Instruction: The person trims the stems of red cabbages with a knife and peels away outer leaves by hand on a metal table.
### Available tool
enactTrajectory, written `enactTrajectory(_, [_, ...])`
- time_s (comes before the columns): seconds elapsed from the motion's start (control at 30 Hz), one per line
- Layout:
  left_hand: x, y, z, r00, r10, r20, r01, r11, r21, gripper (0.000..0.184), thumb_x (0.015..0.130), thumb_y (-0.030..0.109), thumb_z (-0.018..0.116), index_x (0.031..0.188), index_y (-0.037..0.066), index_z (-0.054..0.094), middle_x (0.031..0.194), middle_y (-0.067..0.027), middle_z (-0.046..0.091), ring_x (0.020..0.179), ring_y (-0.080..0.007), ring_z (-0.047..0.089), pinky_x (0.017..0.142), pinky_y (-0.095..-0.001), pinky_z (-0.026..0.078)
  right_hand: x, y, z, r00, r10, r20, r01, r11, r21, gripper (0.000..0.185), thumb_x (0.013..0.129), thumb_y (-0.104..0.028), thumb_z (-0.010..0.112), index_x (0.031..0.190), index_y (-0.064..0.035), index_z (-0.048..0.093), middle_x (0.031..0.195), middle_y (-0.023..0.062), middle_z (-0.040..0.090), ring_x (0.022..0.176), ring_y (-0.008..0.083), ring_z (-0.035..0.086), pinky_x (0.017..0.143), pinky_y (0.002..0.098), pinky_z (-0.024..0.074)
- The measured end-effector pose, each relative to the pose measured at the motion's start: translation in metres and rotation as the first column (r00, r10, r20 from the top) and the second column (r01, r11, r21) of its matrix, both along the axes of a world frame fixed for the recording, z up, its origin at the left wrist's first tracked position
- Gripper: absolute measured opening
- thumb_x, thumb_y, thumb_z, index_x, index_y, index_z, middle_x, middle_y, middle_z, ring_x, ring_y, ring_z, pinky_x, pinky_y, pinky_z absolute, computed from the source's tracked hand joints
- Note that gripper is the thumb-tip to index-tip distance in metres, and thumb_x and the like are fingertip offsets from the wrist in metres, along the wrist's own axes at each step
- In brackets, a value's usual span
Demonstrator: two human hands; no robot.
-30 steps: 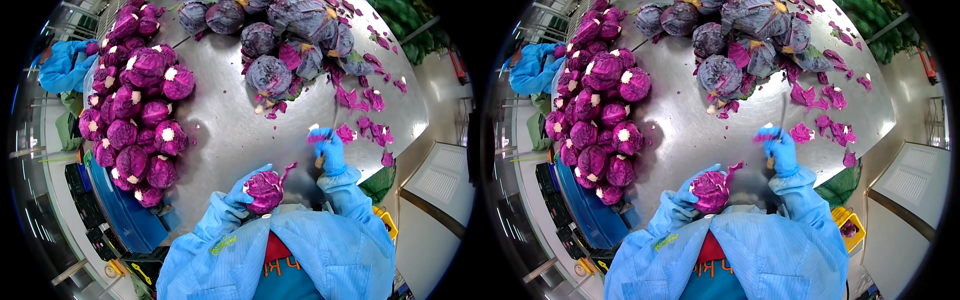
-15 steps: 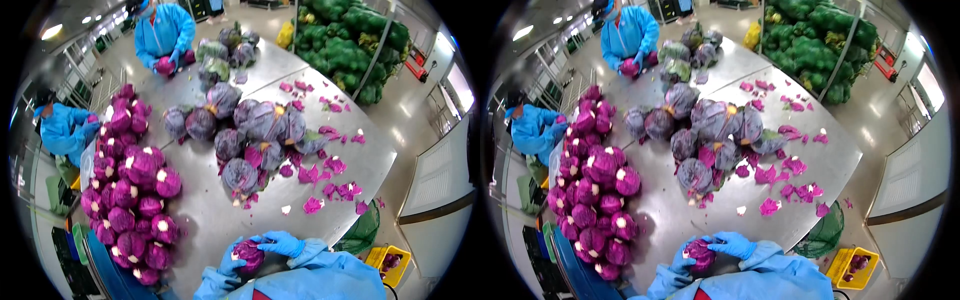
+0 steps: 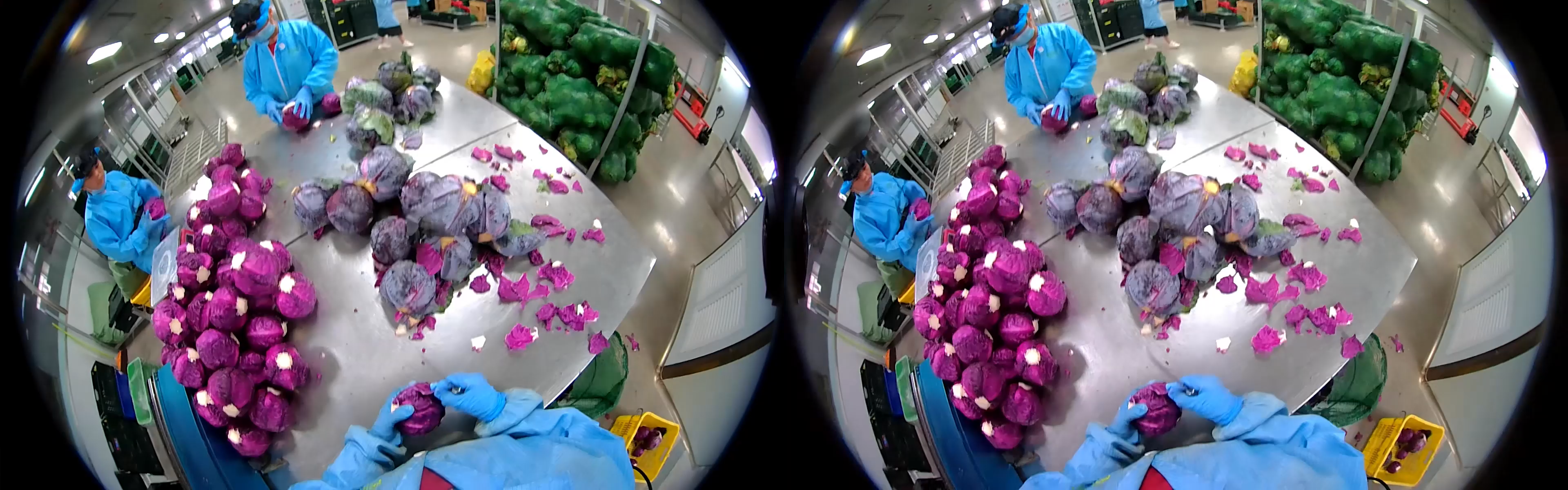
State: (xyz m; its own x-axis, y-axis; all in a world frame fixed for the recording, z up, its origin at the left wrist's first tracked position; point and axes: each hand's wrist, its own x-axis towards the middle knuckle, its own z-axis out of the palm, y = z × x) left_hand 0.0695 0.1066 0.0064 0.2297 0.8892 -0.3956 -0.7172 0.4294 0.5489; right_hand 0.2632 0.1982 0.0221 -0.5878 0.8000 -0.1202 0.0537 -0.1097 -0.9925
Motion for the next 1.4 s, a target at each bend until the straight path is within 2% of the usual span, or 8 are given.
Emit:
enactTrajectory(0.33, [0.000, 0.001, 0.040, 0.987, 0.056, 0.153, -0.052, 0.998, -0.027, 0.096, 0.065, 0.038, 0.080, 0.141, 0.000, 0.034, 0.136, -0.0178, 0.047, 0.124, -0.0314, 0.050, 0.109, -0.0443, 0.038, 0.029, 0.065, 0.028, 0.772, -0.610, -0.175, 0.509, 0.760, -0.404, 0.017, 0.085, -0.017, 0.067, 0.093, -0.0015, 0.065, 0.069, 0.0011, 0.060, 0.050, 0.0031, 0.045, 0.043, 0.0190, 0.0325])
enactTrajectory(0.43, [-0.003, -0.011, 0.022, 0.937, 0.161, 0.310, -0.124, 0.983, -0.135, 0.096, 0.066, 0.035, 0.080, 0.141, -0.001, 0.032, 0.137, -0.0197, 0.046, 0.126, -0.0328, 0.048, 0.110, -0.0449, 0.037, 0.036, 0.095, 0.023, 0.750, -0.658, 0.062, 0.661, 0.745, -0.092, 0.029, 0.086, -0.018, 0.070, 0.111, -0.0039, 0.065, 0.076, -0.0002, 0.061, 0.050, 0.0026, 0.040, 0.043, 0.0193, 0.0316])
enactTrajectory(0.6, [-0.002, -0.009, -0.001, 0.912, 0.277, 0.301, -0.253, 0.960, -0.116, 0.096, 0.067, 0.030, 0.080, 0.142, -0.001, 0.029, 0.139, -0.0214, 0.042, 0.128, -0.0353, 0.045, 0.113, -0.0454, 0.032, 0.006, 0.041, 0.017, 0.975, -0.120, 0.186, 0.116, 0.993, 0.034, 0.038, 0.082, -0.021, 0.075, 0.114, -0.0044, 0.064, 0.082, -0.0010, 0.063, 0.064, 0.0051, 0.051, 0.058, 0.0224, 0.0446])
enactTrajectory(0.63, [-0.002, -0.005, 0.003, 0.919, 0.266, 0.290, -0.251, 0.964, -0.088, 0.096, 0.066, 0.029, 0.080, 0.142, 0.000, 0.029, 0.138, -0.0205, 0.044, 0.127, -0.0351, 0.046, 0.112, -0.0457, 0.034, -0.006, 0.030, 0.043, 0.985, 0.001, 0.171, 0.040, 0.972, -0.232, 0.042, 0.078, -0.025, 0.078, 0.112, -0.0039, 0.064, 0.081, -0.0007, 0.063, 0.071, 0.0074, 0.055, 0.067, 0.0251, 0.0476])
enactTrajectory(0.87, [-0.002, 0.006, 0.019, 0.944, 0.320, 0.079, -0.325, 0.943, 0.073, 0.096, 0.060, 0.027, 0.082, 0.138, 0.003, 0.033, 0.130, -0.0175, 0.049, 0.120, -0.0329, 0.051, 0.104, -0.0468, 0.043, -0.026, 0.012, 0.020, 0.998, 0.027, -0.058, -0.048, 0.912, -0.408, 0.042, 0.080, -0.026, 0.078, 0.111, -0.0017, 0.062, 0.081, 0.0002, 0.061, 0.075, 0.0069, 0.054, 0.071, 0.0256, 0.0480])
enactTrajectory(1.1, [-0.005, 0.011, 0.008, 0.889, 0.427, -0.165, -0.386, 0.893, 0.232, 0.094, 0.056, 0.025, 0.087, 0.134, 0.004, 0.037, 0.129, -0.0155, 0.049, 0.119, -0.0285, 0.051, 0.104, -0.0430, 0.042, -0.021, 0.010, 0.010, 0.982, 0.035, 0.183, -0.068, 0.982, 0.179, 0.030, 0.089, -0.030, 0.066, 0.111, -0.0097, 0.063, 0.084, 0.0048, 0.063, 0.070, 0.0143, 0.061, 0.065, 0.0292, 0.0497])
enactTrajectory(1.27, [-0.004, 0.011, 0.011, 0.897, 0.426, -0.121, -0.395, 0.893, 0.215, 0.093, 0.056, 0.022, 0.087, 0.133, 0.004, 0.037, 0.130, -0.0150, 0.049, 0.122, -0.0286, 0.050, 0.106, -0.0436, 0.039, -0.021, 0.007, 0.003, 0.914, -0.193, 0.357, -0.150, 0.656, 0.739, 0.025, 0.088, -0.029, 0.065, 0.106, -0.0119, 0.063, 0.078, 0.0080, 0.062, 0.064, 0.0290, 0.062, 0.056, 0.0339, 0.0489])
enactTrajectory(1.4, [-0.004, 0.011, 0.007, 0.908, 0.397, -0.132, -0.341, 0.886, 0.315, 0.093, 0.056, 0.020, 0.088, 0.134, 0.005, 0.038, 0.136, -0.0165, 0.045, 0.127, -0.0299, 0.046, 0.109, -0.0453, 0.036, -0.012, 0.013, -0.003, 0.953, -0.204, 0.225, 0.025, 0.792, 0.609, 0.020, 0.084, -0.024, 0.067, 0.099, -0.0113, 0.065, 0.077, 0.0089, 0.063, 0.062, 0.0243, 0.062, 0.056, 0.0338, 0.0492])
